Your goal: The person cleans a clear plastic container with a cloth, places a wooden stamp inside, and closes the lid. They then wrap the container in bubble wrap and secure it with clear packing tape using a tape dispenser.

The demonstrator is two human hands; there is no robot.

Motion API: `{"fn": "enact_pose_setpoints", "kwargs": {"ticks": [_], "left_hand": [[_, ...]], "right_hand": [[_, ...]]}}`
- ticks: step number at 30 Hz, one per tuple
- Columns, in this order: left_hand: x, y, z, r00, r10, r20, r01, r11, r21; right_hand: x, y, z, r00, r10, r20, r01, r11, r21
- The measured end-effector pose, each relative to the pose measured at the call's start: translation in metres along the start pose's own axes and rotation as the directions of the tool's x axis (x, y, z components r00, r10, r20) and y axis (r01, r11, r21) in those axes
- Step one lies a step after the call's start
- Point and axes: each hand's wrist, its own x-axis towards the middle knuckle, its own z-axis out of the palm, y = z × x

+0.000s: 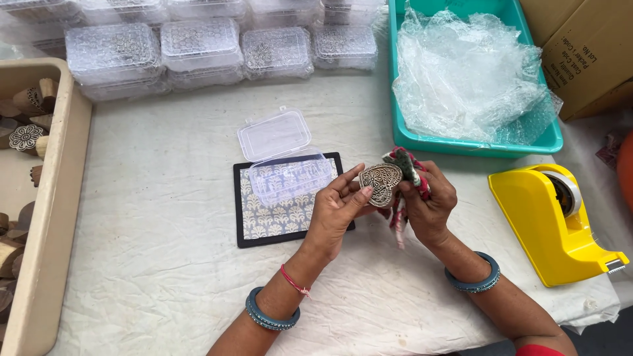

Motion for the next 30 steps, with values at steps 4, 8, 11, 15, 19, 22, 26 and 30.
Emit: {"fn": "enact_pose_setpoints", "kwargs": {"ticks": [4,8,11,15,19,22,26,30], "left_hand": [[-0.005,-0.006,0.008,0.999,0.041,-0.026,-0.041,0.999,0.022],[0.001,-0.011,-0.003,0.968,0.207,-0.145,-0.202,0.978,0.045],[0.003,0.004,-0.012,0.933,0.294,-0.208,-0.254,0.947,0.198],[0.005,0.033,-0.016,0.903,0.395,-0.17,-0.277,0.837,0.472],[0.008,0.046,-0.022,0.903,0.4,-0.154,-0.27,0.81,0.521],[0.007,0.046,-0.027,0.924,0.343,-0.167,-0.224,0.843,0.489],[-0.001,0.053,-0.025,0.939,0.314,-0.144,-0.215,0.858,0.467],[-0.012,0.056,-0.038,0.934,0.333,-0.129,-0.212,0.807,0.551]], "right_hand": [[-0.001,-0.02,0.015,0.98,-0.194,-0.045,0.187,0.973,-0.135],[-0.009,-0.021,0.017,0.966,-0.211,0.147,0.217,0.976,-0.025],[0.005,-0.013,0.003,0.914,-0.18,0.365,0.29,0.917,-0.275],[0.049,-0.056,-0.02,0.791,0.288,0.54,0.248,0.656,-0.713],[0.052,-0.071,-0.023,0.823,-0.038,0.567,0.464,0.62,-0.632],[0.048,-0.083,-0.006,0.879,-0.089,0.469,0.303,0.863,-0.404],[0.059,-0.097,0.024,0.797,-0.237,0.556,0.419,0.88,-0.224],[0.056,-0.083,0.048,0.797,-0.198,0.57,0.349,0.922,-0.167]]}}
